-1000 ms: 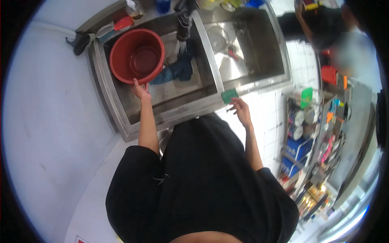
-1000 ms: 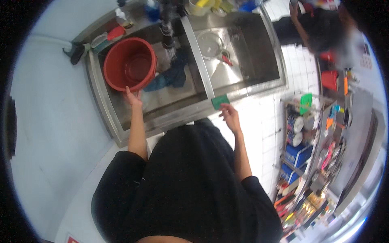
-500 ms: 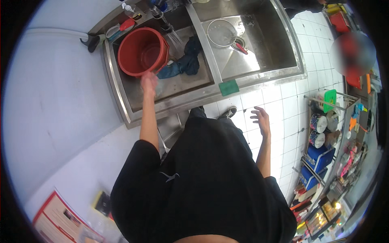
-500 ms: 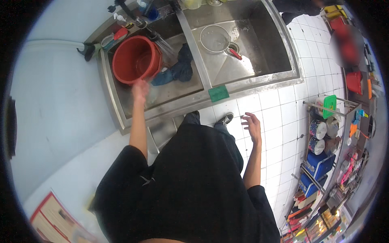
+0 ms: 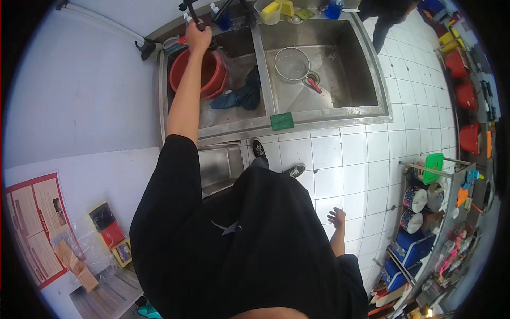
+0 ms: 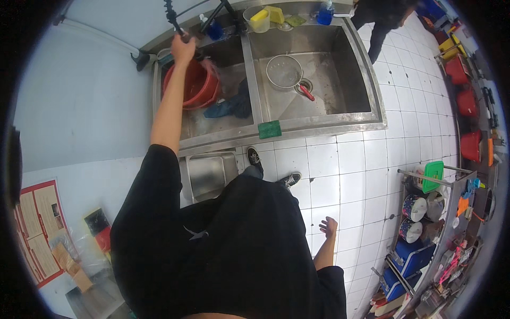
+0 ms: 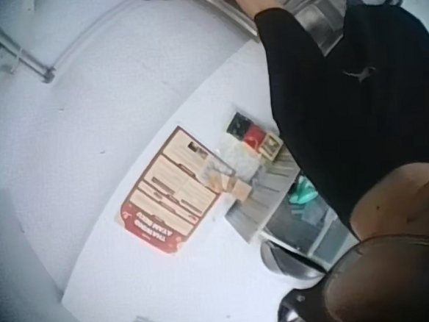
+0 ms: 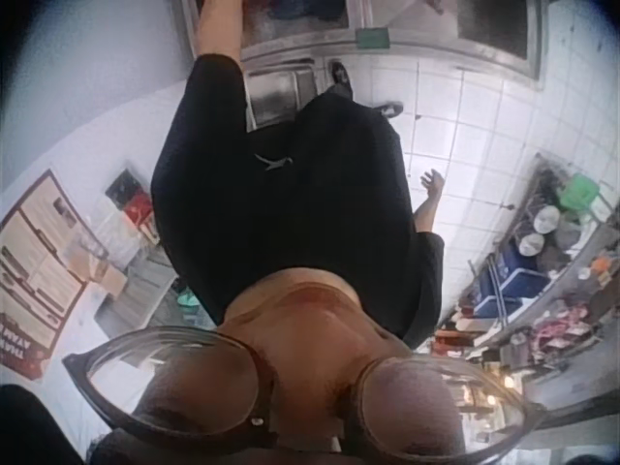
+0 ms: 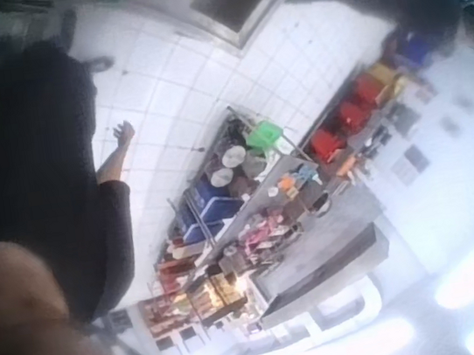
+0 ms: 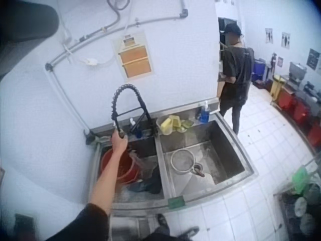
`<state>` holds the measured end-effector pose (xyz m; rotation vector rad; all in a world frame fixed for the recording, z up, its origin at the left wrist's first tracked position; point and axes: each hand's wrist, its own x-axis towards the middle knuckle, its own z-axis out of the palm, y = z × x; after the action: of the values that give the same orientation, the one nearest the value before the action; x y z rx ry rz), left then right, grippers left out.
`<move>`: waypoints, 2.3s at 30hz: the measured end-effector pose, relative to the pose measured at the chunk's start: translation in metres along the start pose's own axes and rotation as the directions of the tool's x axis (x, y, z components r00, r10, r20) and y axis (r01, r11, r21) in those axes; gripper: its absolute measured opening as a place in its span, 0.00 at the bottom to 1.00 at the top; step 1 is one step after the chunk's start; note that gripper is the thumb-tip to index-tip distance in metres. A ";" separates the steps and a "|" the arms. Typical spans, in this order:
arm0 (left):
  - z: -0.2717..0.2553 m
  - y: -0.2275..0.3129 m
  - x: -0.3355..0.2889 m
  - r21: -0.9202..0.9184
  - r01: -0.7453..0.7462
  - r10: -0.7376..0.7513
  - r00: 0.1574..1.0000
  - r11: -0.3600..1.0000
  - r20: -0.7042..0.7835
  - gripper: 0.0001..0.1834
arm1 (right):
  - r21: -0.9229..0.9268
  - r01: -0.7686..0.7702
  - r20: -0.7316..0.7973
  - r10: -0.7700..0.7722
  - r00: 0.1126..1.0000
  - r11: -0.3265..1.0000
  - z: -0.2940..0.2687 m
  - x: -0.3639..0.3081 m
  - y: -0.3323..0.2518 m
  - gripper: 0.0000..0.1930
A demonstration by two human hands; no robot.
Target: Cleaning a wok, rinsing a cloth, and preparing a bucket of cleaning solution.
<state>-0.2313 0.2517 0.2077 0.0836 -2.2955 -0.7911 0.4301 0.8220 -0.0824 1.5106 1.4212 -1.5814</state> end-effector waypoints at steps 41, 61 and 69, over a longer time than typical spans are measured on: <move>-0.014 -0.373 -0.229 -0.184 0.969 -0.982 0.181 0.168 0.059 0.41 | -0.359 0.203 0.038 -0.203 0.978 0.911 0.249 -0.129 -0.129 0.23; -0.029 -0.088 -0.005 0.428 0.095 -0.323 0.802 0.899 0.502 0.20 | -0.146 0.211 0.081 -0.201 0.976 0.967 0.206 -0.055 -0.108 0.20; -0.017 -0.015 0.055 0.618 -0.340 -0.335 0.609 0.709 0.719 0.21 | -0.070 0.130 0.093 -0.123 0.988 0.989 0.170 -0.038 -0.055 0.21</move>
<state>-0.2641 0.2164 0.2417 0.0776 -3.3722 0.2591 0.3258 0.6734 -0.0594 1.3129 1.5355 -1.6287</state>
